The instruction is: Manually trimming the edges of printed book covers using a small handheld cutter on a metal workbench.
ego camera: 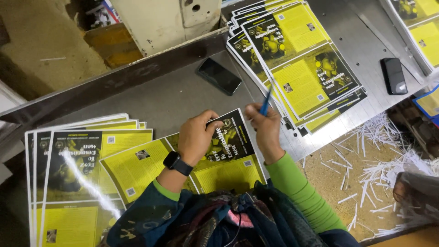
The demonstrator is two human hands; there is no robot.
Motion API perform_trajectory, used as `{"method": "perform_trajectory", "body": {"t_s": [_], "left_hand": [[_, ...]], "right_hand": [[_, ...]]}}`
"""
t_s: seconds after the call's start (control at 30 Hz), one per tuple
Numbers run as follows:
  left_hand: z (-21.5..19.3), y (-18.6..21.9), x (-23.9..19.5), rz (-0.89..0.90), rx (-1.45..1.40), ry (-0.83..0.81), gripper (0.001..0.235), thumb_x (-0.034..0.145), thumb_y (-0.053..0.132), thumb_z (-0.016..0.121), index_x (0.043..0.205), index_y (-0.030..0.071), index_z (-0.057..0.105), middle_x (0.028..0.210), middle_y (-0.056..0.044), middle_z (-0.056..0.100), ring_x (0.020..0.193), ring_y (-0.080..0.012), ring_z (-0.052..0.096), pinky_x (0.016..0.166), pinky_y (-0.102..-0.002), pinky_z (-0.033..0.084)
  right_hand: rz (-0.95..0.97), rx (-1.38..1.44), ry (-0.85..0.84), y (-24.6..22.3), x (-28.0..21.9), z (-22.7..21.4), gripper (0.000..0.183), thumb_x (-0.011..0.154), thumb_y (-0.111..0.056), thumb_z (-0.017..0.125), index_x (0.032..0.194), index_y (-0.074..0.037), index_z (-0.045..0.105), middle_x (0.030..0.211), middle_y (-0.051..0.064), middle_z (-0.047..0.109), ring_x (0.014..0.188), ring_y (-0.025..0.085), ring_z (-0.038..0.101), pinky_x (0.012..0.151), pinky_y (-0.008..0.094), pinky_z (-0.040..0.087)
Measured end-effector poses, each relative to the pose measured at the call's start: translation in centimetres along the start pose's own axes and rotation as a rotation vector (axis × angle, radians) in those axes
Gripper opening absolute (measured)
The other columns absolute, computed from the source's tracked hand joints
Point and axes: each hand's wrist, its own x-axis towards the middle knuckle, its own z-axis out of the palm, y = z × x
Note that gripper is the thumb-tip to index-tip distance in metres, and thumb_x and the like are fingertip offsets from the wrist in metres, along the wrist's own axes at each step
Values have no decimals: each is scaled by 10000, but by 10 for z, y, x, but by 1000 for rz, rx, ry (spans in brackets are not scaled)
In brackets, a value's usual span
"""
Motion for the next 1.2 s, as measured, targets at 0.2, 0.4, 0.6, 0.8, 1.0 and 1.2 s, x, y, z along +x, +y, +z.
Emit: {"method": "perform_trajectory", "body": {"t_s": [0.2, 0.4, 0.6, 0.8, 1.0, 1.2], "left_hand": [[-4, -7, 0, 12, -12, 20, 138, 895, 327, 654, 975, 215, 659, 822, -116, 735, 867, -395, 678, 752, -499, 534], [-4, 1, 0, 25, 5, -7, 138, 902, 329, 649, 974, 211, 657, 815, -119, 738, 850, -391, 686, 751, -492, 536], [2, 1, 2, 26, 28, -23, 149, 897, 343, 648, 973, 214, 655, 810, -120, 735, 853, -392, 682, 747, -498, 533], [5, 10, 1, 55, -2, -24, 132, 900, 325, 654, 952, 204, 656, 798, -134, 729, 842, -404, 681, 739, -496, 536], [3, 8, 1, 48, 17, -29, 145, 904, 327, 648, 974, 200, 652, 816, -134, 732, 859, -403, 681, 746, -509, 530], [4, 7, 2, 42, 22, -12, 135, 903, 330, 651, 954, 206, 661, 807, -122, 735, 839, -389, 686, 735, -487, 536]], "right_hand": [[-37, 181, 50, 15, 6, -11, 88, 875, -39, 690, 926, 27, 665, 709, 134, 648, 561, 125, 577, 422, 125, 322], [-46, 8, -61, 26, -8, -4, 192, 743, -13, 798, 911, 17, 709, 644, 64, 620, 492, 36, 462, 402, 136, 325], [-63, 117, 61, 15, 1, -17, 66, 856, -29, 694, 905, 15, 685, 668, 97, 621, 545, 88, 533, 437, 135, 328], [-69, 27, -59, 15, -6, -15, 165, 772, -17, 773, 919, 26, 713, 585, 42, 556, 482, 46, 464, 422, 145, 335], [-77, 89, 20, 17, 2, -27, 60, 838, -7, 700, 893, 10, 685, 678, 96, 609, 581, 103, 549, 478, 142, 361], [-6, -29, -92, 6, -13, -24, 108, 861, -72, 705, 936, 6, 711, 632, 60, 598, 489, 27, 421, 432, 128, 306]]}}
